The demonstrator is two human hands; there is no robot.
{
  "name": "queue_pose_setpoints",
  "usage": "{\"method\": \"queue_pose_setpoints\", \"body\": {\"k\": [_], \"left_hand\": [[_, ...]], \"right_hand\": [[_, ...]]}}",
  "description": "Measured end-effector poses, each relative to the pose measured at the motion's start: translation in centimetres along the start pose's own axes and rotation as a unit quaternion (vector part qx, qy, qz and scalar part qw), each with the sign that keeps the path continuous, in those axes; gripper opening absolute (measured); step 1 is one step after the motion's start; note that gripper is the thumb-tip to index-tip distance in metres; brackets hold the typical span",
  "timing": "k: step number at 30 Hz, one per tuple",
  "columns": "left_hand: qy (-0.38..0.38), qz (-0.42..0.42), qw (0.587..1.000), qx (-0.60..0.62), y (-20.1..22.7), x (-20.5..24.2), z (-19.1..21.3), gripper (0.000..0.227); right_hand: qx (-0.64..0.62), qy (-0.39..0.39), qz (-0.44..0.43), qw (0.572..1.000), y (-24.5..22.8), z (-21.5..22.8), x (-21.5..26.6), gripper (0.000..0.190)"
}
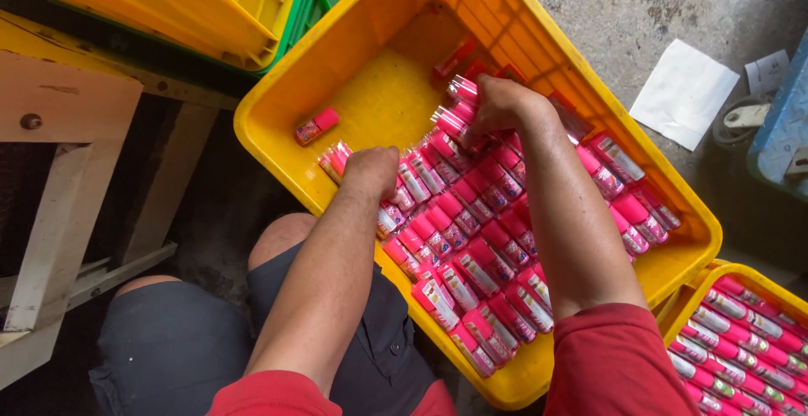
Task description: Sorting and loading small cosmetic tubes from a storage bin onto a conveyor belt.
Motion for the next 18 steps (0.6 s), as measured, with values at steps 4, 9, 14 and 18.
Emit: {"method": "queue_pose_setpoints", "body": {"k": [4,9,14,18], "left_hand": [[0.025,0.022,0.998,0.061,-0.3,-0.8,-0.3,0.061],[0.013,0.077,0.988,0.131,-0.5,-1.4,-1.1,0.052],[-0.005,0.161,0.97,0.183,0.7,-1.8,-1.4,0.052],[0.043,0.199,0.94,0.273,0.0,-4.1,-3.7,0.052]], "right_hand": [[0.027,-0.006,0.012,1.0,0.0,-0.9,-0.1,0.106],[0.038,-0.011,0.025,0.999,-0.3,-0.8,0.2,0.104],[0.02,-0.022,0.011,0.999,-0.1,-0.7,0.1,0.105],[0.0,-0.016,0.015,1.0,-0.6,-0.2,0.5,0.103]]}}
Point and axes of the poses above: each hand's wrist, its own x-axis away from the middle knuckle, its own z-axis out of the back of the hand, y = z × x, the point moved 2 cm from there along -x, towards the middle knuckle, and after that the axes turned 14 degrees about y, right-handed, at the moved point
